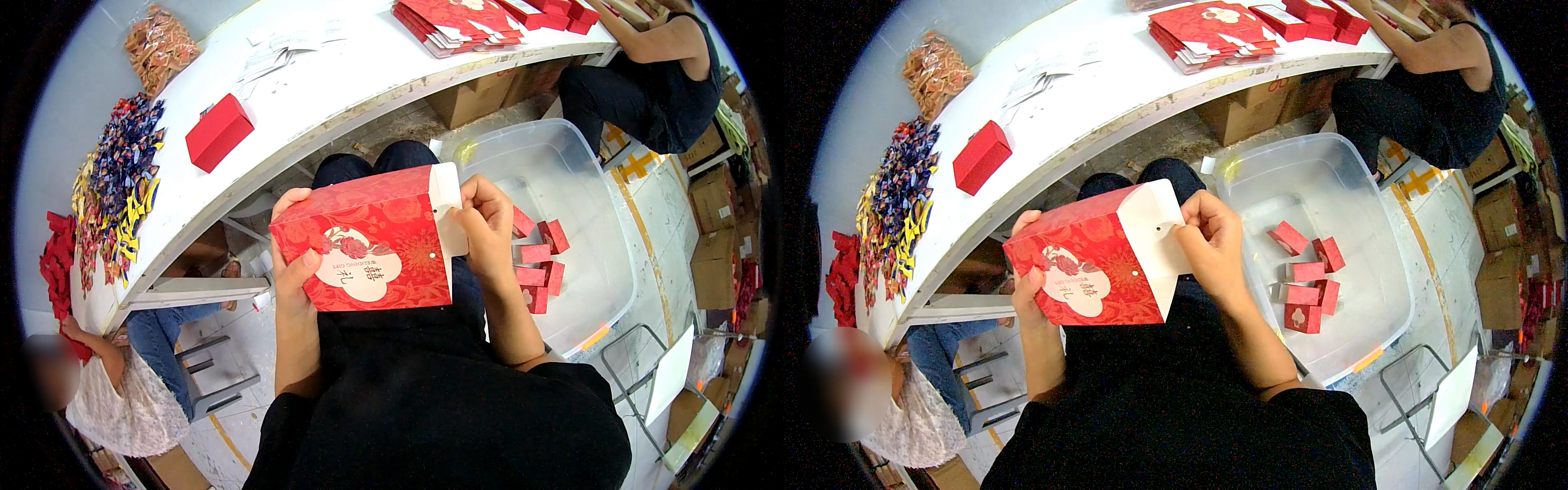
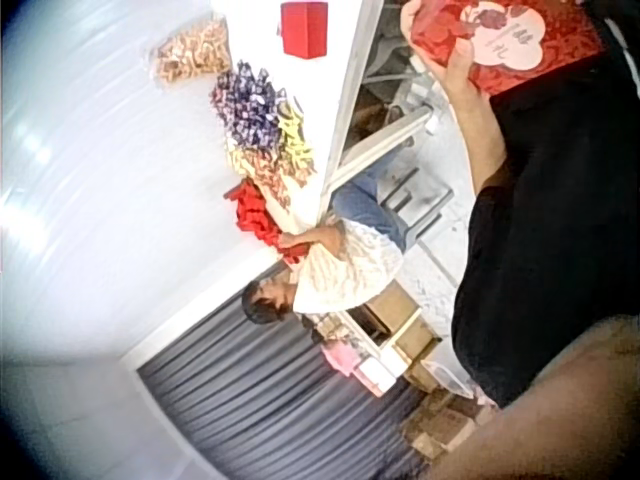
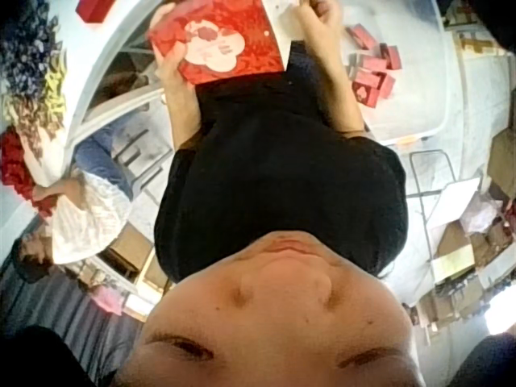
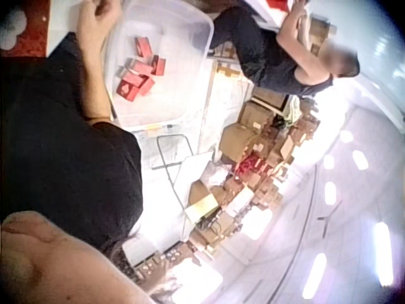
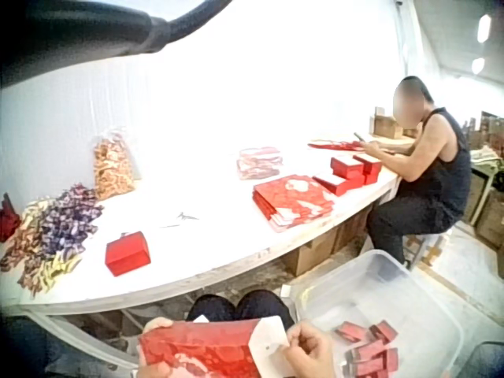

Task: The person assembles red paper gift boxes by picking up flat templates from a stack and folding them into a box shape. The person repeatedly folds the sides and flaps of each red paper template by hand until a rectangular box is formed, then places the completed boxes into a large plastic bin.

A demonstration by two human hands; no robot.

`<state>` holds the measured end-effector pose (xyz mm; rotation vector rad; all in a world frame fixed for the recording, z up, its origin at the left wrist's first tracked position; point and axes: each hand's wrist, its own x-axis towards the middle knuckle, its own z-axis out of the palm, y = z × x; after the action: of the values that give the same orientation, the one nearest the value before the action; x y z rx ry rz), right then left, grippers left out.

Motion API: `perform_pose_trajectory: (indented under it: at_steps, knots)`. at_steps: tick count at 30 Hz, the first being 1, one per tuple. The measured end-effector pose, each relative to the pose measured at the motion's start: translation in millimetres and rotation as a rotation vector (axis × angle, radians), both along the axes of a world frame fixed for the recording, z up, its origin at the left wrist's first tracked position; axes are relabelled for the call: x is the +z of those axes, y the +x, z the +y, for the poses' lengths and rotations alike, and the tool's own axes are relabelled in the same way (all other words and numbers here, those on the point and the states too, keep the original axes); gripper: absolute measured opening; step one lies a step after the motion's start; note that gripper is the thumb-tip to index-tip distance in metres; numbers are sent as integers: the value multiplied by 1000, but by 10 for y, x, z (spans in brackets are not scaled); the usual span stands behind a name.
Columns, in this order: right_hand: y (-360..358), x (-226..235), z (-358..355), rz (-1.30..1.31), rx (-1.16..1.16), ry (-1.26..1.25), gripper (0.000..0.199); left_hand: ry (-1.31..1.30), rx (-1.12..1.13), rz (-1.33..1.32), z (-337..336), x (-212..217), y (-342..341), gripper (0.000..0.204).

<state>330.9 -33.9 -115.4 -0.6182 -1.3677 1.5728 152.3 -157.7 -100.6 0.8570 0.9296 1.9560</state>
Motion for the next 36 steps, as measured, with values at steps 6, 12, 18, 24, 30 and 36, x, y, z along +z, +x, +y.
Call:
perform_pose_trajectory:
  at_steps: [6, 12, 18, 24, 30, 36]
  knots:
    - [81, -52, 78, -72, 114, 109, 24, 12, 13, -58, -1, 29, 9, 72]
    - [-64, 163, -68, 119, 130, -39, 19, 29, 12, -112, -12, 10, -32, 71]
    - [-40, 41, -73, -92, 167, 128, 12, -12, -19, -39, -47, -47, -79, 75]
    - [-91, -118, -13, -49, 82, 252, 31, 10, -9, -174, -14, -7, -29, 65]
    - [-180, -234, 130, 64, -45, -17, 22, -40, 157, -164, -2, -76, -59, 55]
    - [-273, -310, 47, 266, 293, -264, 65, -110, 324, -178, 40, -214, -56, 35]
